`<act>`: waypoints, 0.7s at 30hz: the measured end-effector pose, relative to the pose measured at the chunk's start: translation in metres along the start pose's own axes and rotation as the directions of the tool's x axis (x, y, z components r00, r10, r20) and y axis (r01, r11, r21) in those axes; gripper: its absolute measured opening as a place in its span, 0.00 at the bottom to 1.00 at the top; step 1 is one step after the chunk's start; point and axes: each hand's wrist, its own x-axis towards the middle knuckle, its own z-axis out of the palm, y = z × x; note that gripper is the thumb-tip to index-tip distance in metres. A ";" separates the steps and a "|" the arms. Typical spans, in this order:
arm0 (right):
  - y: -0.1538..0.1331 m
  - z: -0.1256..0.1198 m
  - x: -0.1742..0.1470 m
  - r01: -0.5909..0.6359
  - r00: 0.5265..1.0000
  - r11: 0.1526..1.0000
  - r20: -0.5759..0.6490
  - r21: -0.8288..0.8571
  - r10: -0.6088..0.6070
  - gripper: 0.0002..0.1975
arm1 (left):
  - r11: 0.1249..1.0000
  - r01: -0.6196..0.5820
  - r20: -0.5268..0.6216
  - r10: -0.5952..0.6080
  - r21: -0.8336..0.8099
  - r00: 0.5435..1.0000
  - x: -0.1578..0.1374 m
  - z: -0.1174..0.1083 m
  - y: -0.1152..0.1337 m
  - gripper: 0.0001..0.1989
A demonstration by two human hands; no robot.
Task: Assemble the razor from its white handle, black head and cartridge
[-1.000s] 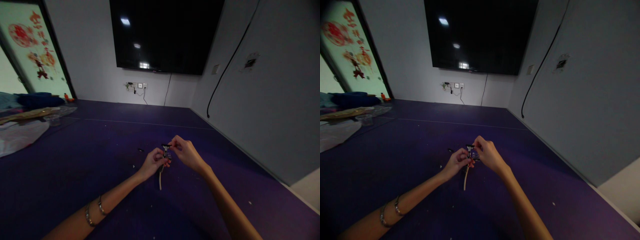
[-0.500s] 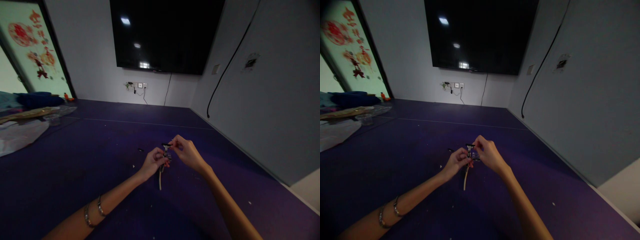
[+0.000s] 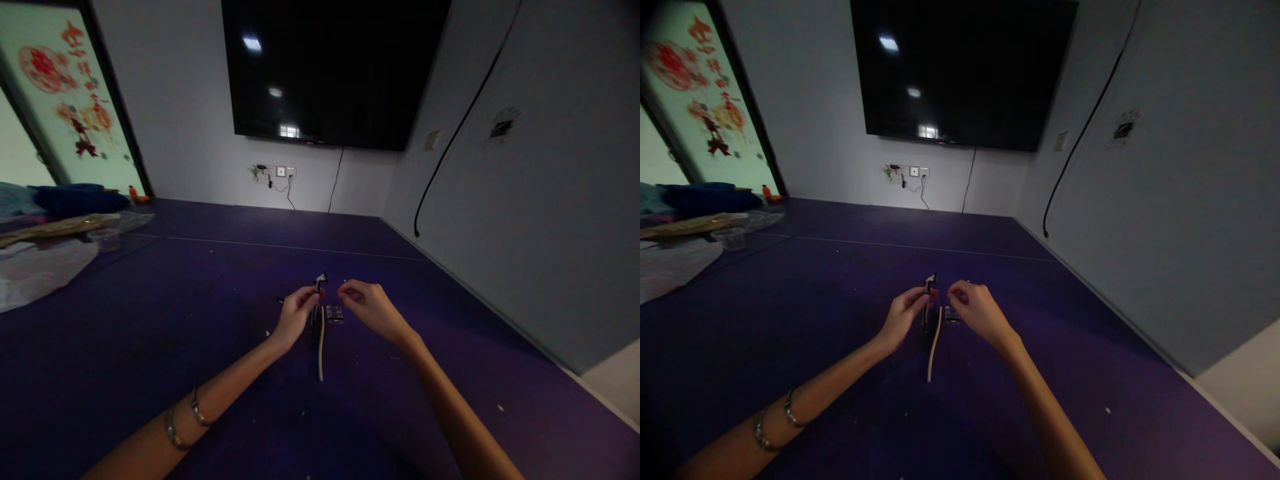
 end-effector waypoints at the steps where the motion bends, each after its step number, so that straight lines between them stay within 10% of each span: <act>1: 0.001 0.002 0.000 0.001 0.999 1.000 0.037 -0.016 -0.001 0.08 | 1.000 0.013 -0.010 -0.013 -0.014 1.000 0.001 0.000 0.001 0.12; 14: -0.005 0.041 -0.005 0.009 0.979 0.991 0.201 0.135 -0.037 0.13 | 0.921 0.224 0.154 -0.183 -0.319 0.971 -0.002 0.002 0.014 0.12; 21: 0.005 0.056 -0.002 -0.103 0.990 0.978 0.113 0.184 0.083 0.17 | 0.975 0.220 0.110 -0.220 0.008 0.969 0.012 -0.008 0.010 0.13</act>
